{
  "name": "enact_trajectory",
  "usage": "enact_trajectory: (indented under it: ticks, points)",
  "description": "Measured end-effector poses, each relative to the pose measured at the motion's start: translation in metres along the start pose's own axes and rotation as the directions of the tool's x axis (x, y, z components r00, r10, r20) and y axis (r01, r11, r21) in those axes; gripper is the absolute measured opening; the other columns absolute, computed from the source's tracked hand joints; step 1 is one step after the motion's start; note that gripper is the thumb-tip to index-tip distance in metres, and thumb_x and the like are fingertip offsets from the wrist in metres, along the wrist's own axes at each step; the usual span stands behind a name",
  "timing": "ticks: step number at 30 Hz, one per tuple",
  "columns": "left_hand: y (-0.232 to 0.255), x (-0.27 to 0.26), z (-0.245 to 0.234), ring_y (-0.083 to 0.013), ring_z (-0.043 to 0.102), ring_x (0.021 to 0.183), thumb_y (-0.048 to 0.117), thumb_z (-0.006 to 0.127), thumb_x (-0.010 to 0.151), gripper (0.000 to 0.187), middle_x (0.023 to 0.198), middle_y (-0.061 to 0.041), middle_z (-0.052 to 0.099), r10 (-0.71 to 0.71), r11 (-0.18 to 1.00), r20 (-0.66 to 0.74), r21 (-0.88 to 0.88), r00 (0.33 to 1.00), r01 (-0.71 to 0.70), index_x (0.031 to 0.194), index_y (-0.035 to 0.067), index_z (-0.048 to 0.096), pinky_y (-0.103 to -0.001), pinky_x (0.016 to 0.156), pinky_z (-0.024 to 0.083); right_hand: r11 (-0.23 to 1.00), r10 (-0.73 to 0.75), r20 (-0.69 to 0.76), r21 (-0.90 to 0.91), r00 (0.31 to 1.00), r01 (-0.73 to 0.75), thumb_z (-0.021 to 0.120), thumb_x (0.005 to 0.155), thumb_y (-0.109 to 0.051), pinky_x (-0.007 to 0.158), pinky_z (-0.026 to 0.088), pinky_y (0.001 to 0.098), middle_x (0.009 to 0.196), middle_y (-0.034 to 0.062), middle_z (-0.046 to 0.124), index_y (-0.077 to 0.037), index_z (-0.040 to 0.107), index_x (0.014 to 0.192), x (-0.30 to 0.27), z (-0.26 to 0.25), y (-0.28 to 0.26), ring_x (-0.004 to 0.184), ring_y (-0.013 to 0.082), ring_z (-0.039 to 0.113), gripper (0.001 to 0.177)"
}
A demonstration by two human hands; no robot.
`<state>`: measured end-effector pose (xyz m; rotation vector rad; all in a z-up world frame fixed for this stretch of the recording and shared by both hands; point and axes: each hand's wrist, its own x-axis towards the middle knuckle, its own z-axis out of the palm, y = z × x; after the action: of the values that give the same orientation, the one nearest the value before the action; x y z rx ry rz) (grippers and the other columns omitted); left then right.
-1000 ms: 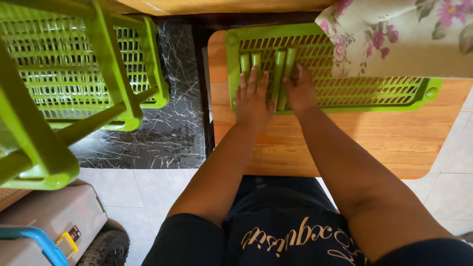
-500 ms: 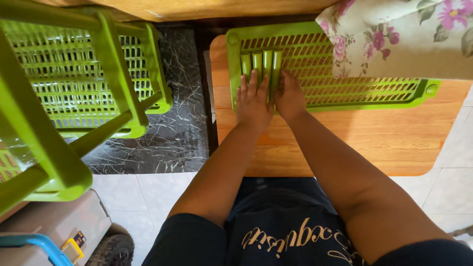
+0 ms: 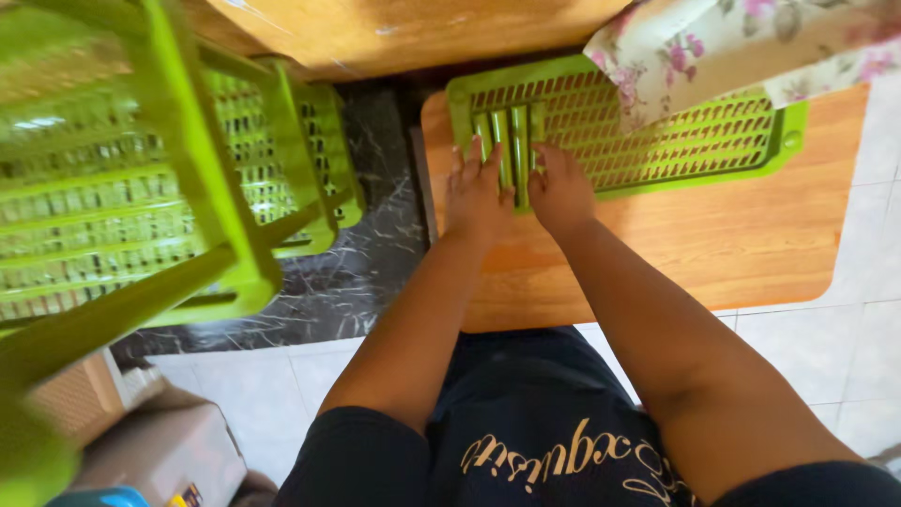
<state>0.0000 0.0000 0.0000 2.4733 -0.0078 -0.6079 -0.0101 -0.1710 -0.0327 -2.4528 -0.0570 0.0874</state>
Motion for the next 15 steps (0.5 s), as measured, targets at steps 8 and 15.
enact_trajectory:
  ticks: [8, 15]
  points:
    - [0.019, -0.05, -0.071, -0.0444, 0.041, 0.143, 0.024, 0.076, 0.082, 0.071, 0.163, -0.022, 0.035, 0.269, 0.961, -0.078, -0.05, 0.96, -0.273, 0.149, 0.018, 0.053, -0.051, 0.118, 0.038, 0.988, 0.003, -0.213, 0.154, 0.977, 0.03, 0.066, 0.093, -0.006, 0.084, 0.056, 0.044, 0.105, 0.0129, 0.071, -0.01, 0.065, 0.126, -0.023, -0.056, -0.105, 0.097, 0.032, 0.069, 0.033]
    - [0.051, -0.109, -0.133, -0.0518, 0.032, 0.146, 0.016, 0.077, 0.08, 0.069, 0.159, -0.022, 0.039, 0.572, 0.819, -0.153, 0.154, 0.806, -0.553, 0.145, 0.015, 0.056, -0.055, 0.119, 0.031, 0.948, 0.16, -0.284, 0.31, 0.945, -0.067, 0.065, 0.091, -0.008, 0.083, 0.057, 0.0401, 0.103, 0.0148, 0.071, -0.007, 0.067, 0.121, -0.066, -0.118, -0.196, 0.094, 0.0304, 0.071, 0.03]
